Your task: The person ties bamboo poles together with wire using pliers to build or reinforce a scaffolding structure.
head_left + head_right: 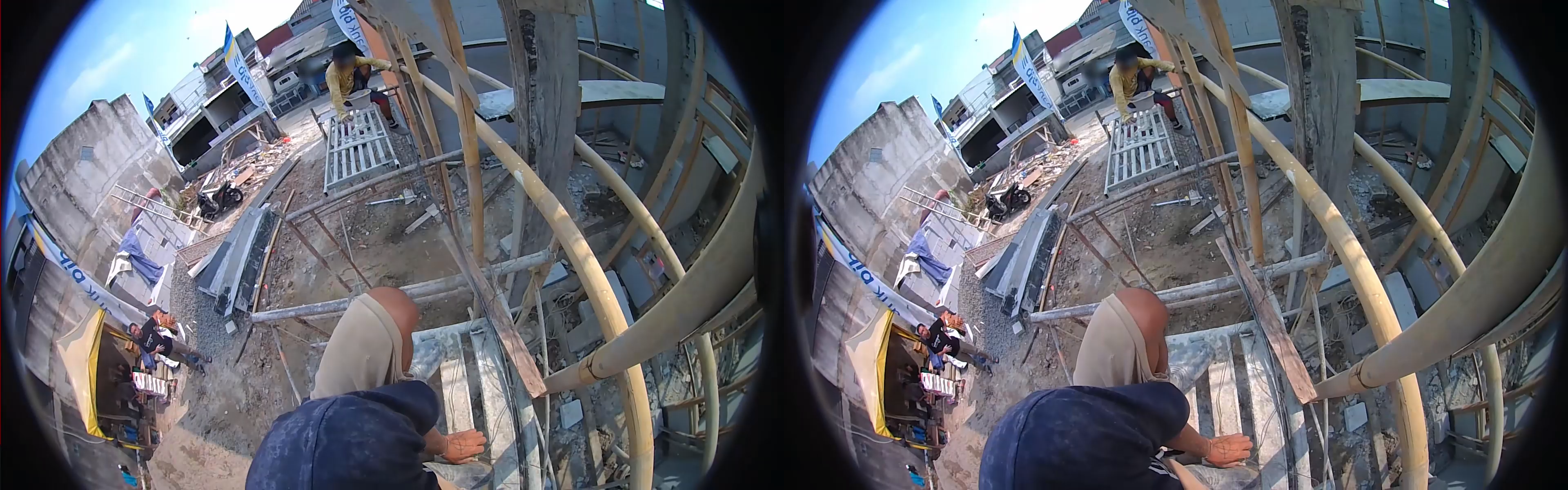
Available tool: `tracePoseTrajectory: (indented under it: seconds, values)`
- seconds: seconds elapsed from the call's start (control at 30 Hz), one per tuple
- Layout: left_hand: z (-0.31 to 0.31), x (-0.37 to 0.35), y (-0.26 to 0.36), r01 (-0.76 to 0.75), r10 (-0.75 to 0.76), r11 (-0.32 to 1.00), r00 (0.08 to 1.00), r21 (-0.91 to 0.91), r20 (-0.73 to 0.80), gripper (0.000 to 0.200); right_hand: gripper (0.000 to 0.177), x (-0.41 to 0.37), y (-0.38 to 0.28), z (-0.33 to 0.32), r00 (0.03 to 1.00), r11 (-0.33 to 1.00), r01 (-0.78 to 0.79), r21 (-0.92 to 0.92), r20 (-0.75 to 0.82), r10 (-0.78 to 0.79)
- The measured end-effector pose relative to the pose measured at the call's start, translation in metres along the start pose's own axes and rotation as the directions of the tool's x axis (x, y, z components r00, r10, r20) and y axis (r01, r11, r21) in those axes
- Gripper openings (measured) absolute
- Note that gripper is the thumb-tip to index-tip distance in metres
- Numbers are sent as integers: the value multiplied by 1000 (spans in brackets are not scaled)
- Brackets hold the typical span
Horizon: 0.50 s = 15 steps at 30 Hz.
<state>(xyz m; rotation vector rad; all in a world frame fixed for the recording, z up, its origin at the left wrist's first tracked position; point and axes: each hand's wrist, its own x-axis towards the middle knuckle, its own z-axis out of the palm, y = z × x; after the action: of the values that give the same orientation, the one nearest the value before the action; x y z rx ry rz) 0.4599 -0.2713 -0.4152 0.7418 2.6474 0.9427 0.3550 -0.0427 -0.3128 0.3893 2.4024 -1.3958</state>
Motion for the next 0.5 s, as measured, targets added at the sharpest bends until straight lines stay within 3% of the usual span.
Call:
tracePoseTrajectory:
  seconds: [0.03, 0.07, 0.1, 0.17, 0.2, 0.27, 0.3, 0.33, 0.4, 0.43, 0.47, 0.5]
  values:
    - [-12, 2, 11, -40, 48, 997, 990, 63, -129, 34, 52, 0, 1, -2, 1000, 1000, 4, 5, -10, -4]
    - [-27, 7, 18, 15, -15, 1000, 1000, -17, -27, 45, 52, 0, 1, -5, 1000, 1000, 10, 8, -16, -10]
    - [-46, 12, 25, 12, -12, 1000, 1000, -20, -27, 45, 52, -2, 0, -7, 1000, 1000, 13, 9, -22, -12]
    - [-65, 22, 33, -61, 46, 983, 995, -171, -93, 41, 51, -4, 1, -12, 999, 1000, 20, 13, -38, -19]
    - [-66, 35, 36, -81, 30, 964, 979, -252, -202, 34, 51, -5, 0, -17, 998, 1000, 26, 16, -49, -25]
    - [-82, 73, 52, -18, -188, 782, 946, -623, -263, 30, 50, -9, 2, -25, 997, 999, 25, 23, -70, -23]
    - [-102, 96, 69, -28, -191, 763, 944, -645, -267, 35, 49, -11, 1, -28, 997, 999, 28, 29, -79, -25]
    - [-97, 123, 71, -24, -55, 826, 991, -563, -123, 40, 49, -12, 2, -31, 995, 999, 28, 30, -92, -25]
    - [-95, 151, 84, -270, 327, 855, 943, -442, 58, 36, 48, -17, 1, -38, 994, 999, 35, 36, -106, -32]
    - [-100, 160, 94, -275, 333, 855, 941, -440, 59, 36, 48, -18, 1, -41, 993, 998, 37, 42, -116, -32]
    - [-105, 167, 105, 49, 259, 817, 859, -574, 442, 35, 48, -20, 1, -43, 991, 998, 38, 47, -129, -32]
    - [-105, 174, 111, 393, 235, 739, 611, -547, 756, 33, 47, -23, 1, -46, 989, 998, 39, 51, -144, -31]
